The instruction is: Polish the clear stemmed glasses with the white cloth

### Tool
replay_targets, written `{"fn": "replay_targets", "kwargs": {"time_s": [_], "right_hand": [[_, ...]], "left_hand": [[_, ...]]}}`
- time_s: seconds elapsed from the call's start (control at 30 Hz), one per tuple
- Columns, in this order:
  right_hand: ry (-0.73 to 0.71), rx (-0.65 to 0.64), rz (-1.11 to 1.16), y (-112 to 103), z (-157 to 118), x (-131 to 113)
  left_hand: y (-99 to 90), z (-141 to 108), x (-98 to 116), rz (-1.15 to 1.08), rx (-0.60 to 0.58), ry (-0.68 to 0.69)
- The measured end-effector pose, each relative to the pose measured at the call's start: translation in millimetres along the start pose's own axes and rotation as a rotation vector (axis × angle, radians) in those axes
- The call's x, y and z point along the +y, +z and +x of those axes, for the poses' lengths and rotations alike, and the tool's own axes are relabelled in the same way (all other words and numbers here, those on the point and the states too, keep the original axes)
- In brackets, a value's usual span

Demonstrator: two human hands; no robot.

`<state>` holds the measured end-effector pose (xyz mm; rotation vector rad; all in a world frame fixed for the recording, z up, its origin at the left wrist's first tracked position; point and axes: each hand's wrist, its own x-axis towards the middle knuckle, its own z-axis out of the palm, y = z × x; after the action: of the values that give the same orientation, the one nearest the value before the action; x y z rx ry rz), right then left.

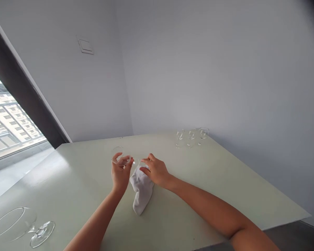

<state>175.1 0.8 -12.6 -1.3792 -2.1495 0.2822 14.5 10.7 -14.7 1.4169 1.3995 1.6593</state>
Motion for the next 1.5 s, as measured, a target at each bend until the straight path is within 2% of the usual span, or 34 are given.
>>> {"fn": "replay_targets", "kwargs": {"time_s": [0.13, 0.23, 0.3, 0.37, 0.47, 0.53, 0.67, 0.87, 1.07, 1.23, 1.3, 1.37, 1.5], "right_hand": [[-0.026, -0.029, 0.057, 10.0, 10.5, -0.7], [0.036, -0.009, 0.068, 17.7, 16.5, 16.6], [0.164, 0.026, 0.057, 16.9, 22.4, 39.6], [0.308, 0.077, 0.030, 12.1, 30.2, 68.9], [0.440, 0.123, -0.016, 3.7, 41.8, 113.9], [0.513, 0.134, -0.037, 0.9, 47.9, 138.0], [0.609, 0.143, -0.060, 2.6, 57.3, 165.6], [0.673, 0.158, -0.060, 7.9, 72.6, 179.0], [0.679, 0.179, -0.019, 6.7, 76.2, 179.3], [0.619, 0.253, 0.054, 1.9, 48.7, 160.9], [0.566, 0.264, 0.087, -0.3, 33.6, 142.6], [0.466, 0.245, 0.127, -2.6, 19.9, 115.6], [0.089, 0.067, 0.171, -2.3, -1.7, 43.6]], "left_hand": [[18.9, -19.0, 0.4, -0.003, -0.149, -0.038], [25.7, -22.3, -7.0, 0.105, -0.206, 0.029], [27.7, -23.5, -16.2, 0.224, -0.276, 0.081], [29.1, -27.5, -26.6, 0.384, -0.399, 0.126], [31.2, -37.8, -37.7, 0.615, -0.623, 0.247], [32.1, -43.7, -40.2, 0.691, -0.705, 0.333], [31.9, -46.6, -39.0, 0.731, -0.734, 0.376], [32.0, -45.4, -39.2, 0.747, -0.728, 0.365], [31.9, -48.5, -37.6, 0.719, -0.716, 0.341], [28.4, -46.0, -32.4, 0.586, -0.627, 0.334], [24.3, -40.4, -20.2, 0.497, -0.519, 0.346], [16.4, -34.6, 1.2, 0.396, -0.376, 0.359], [-15.6, -37.6, 54.2, 0.198, -0.166, 0.382]]}}
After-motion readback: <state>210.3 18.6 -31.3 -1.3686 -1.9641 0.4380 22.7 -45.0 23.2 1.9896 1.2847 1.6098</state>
